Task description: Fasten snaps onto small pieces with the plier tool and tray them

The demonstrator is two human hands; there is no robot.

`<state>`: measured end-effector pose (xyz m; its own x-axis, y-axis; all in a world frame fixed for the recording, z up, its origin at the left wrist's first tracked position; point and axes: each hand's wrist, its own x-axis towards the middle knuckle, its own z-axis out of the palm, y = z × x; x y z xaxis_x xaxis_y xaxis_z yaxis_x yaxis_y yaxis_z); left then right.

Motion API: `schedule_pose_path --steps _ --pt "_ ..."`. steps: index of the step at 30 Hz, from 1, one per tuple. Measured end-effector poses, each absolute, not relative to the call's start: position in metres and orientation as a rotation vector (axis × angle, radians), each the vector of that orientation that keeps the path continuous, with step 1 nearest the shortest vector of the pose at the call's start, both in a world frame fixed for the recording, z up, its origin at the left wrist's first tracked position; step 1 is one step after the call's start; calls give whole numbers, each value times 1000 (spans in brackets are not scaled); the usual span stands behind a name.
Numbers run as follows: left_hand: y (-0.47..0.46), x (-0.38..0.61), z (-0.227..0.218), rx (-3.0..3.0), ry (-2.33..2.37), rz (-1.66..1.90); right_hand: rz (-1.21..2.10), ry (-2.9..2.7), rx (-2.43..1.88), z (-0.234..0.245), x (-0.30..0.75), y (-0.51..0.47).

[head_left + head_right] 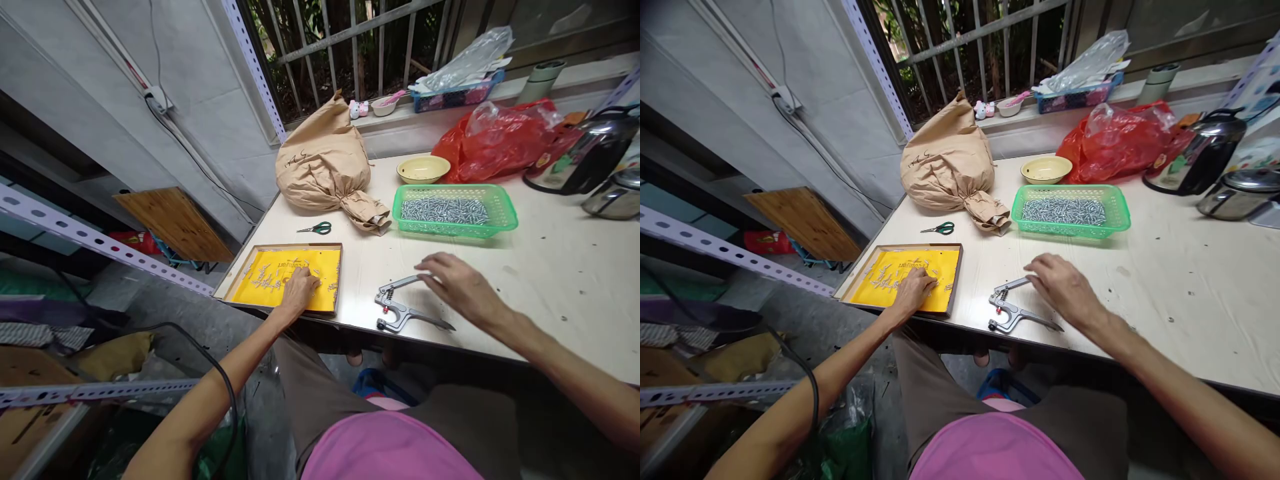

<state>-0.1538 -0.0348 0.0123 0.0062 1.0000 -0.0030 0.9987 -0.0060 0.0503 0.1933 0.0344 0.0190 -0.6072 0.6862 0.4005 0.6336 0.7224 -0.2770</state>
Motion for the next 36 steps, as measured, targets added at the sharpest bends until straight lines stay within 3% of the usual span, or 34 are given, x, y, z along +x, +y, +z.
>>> schedule_pose_path --steps 5,10,17,25,36 --pt "-32 -155 12 2256 2117 47 224 -2506 -1070 -19 191 -2" --pt "-26 -152 22 2122 2142 214 273 -2536 -1150 -25 189 -23" --pt "-32 -83 33 1327 1792 685 264 -2612 -1217 -26 189 -20" --pt "-32 -20 -1 909 1629 625 97 -2644 -1215 -24 199 -9" --pt "-29 -6 3 801 1610 498 134 -2598 -1250 -26 200 -10"
